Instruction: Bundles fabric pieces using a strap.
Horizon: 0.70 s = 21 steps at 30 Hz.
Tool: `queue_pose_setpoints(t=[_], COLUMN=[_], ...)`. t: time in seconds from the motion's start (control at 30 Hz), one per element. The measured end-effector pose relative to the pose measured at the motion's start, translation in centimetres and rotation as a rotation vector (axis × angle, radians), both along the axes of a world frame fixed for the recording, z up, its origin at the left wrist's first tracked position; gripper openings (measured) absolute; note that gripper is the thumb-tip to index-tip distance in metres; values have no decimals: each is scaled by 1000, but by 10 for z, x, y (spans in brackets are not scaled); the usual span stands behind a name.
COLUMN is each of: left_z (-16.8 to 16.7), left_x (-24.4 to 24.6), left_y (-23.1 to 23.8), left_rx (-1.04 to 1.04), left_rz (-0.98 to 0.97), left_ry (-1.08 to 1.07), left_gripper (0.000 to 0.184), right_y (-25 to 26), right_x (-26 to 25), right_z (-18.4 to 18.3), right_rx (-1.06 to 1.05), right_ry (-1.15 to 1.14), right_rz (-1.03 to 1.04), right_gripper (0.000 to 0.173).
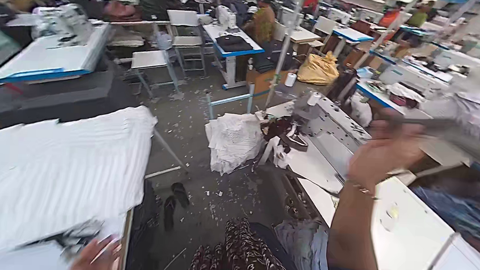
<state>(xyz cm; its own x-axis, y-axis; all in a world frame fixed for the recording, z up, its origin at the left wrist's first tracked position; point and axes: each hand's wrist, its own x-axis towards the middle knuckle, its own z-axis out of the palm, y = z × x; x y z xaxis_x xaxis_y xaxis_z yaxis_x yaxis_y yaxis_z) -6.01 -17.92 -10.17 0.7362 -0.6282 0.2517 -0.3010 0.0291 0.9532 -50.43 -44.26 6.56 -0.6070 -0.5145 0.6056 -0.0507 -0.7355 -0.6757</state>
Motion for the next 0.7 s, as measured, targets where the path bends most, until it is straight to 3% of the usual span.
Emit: queue_pose_setpoints(t=[0.1,0.17,0.23,0.3,0.37,0.43,0.57,0.7], left_z=[8,24,36,41,45,43,38,38], left_x=[-54,-79,-94,-92,-78,-61,-39,-46], left_y=[-16,-20,-9,13,45,98,241,380], left_rx=[73,76,20,-63,-77,-51,39,60], left_rz=[-230,-308,-261,-270,-334,-336,99,493], left_ry=[-109,-54,45,119,213,264,184,250], left_gripper=[65,82,64,43,20,18,25,17], right_y=[55,126,183,212,217,209,176,152], right_x=[164,241,280,303,322,340,375,421], right_z=[-51,-53,-44,-29,-10,2,10,-1], right_rx=[400,623,675,540,434,357,350,435], right_ry=[117,115,91,96,63,46,-21,33], right_rz=[837,1380,1704,1787,1729,1640,1533,1427], right_gripper=[16,13,13,17,21,24,23,12])
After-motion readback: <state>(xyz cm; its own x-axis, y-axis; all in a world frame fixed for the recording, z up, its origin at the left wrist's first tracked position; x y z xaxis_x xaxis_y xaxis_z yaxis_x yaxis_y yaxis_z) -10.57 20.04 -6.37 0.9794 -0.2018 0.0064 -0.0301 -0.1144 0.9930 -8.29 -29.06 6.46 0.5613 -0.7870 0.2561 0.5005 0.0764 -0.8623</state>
